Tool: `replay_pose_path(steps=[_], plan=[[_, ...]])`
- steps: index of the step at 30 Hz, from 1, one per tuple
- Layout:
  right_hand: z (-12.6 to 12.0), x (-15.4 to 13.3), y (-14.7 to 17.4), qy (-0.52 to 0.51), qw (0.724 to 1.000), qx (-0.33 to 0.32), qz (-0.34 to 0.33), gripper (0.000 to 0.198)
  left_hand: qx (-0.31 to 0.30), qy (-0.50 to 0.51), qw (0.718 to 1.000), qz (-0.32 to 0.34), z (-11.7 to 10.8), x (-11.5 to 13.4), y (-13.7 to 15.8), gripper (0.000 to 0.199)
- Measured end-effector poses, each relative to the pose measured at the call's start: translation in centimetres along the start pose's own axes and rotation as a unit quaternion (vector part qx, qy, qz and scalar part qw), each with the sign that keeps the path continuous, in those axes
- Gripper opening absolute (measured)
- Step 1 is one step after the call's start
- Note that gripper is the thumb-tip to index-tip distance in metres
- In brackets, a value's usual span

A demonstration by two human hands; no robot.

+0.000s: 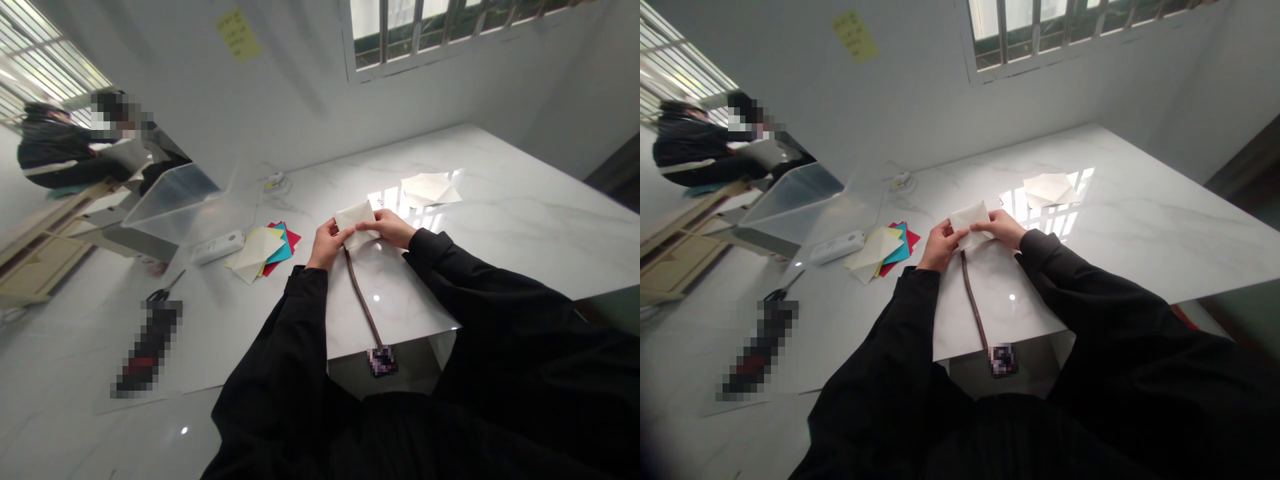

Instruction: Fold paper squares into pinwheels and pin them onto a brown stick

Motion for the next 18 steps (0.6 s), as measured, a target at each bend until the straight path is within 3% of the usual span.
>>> replay_pose_path(steps=[6, 15, 18], plan=[[-0.2, -0.1, -0.2, 0.027, 0.999, -0.002, -0.024, 0.03, 0.015, -0.025, 0.999, 0.021, -0.6, -0.3, -0.4, 0.069], [0.8, -0.8, 0.1, 0.035, 0.998, -0.017, -0.049, 0.051, 0.032, -0.049, 0.998, 0.033, -1.1, 0.1, -0.4, 0.065], [0.5, -0.8, 0.0, 0.041, 0.998, -0.004, -0.057, 0.047, 0.032, -0.046, 0.998, 0.035, -1.1, 0.2, -0.4, 0.066]])
Point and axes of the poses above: each hand's wrist, its own y-axis away from the middle knuckle, its own z-axis out of the palm, x = y × z, the point moved 9 cm from there along -y, towards the middle knuckle, and after that the axes turned 3 degrees about z, right-handed, at the moved point
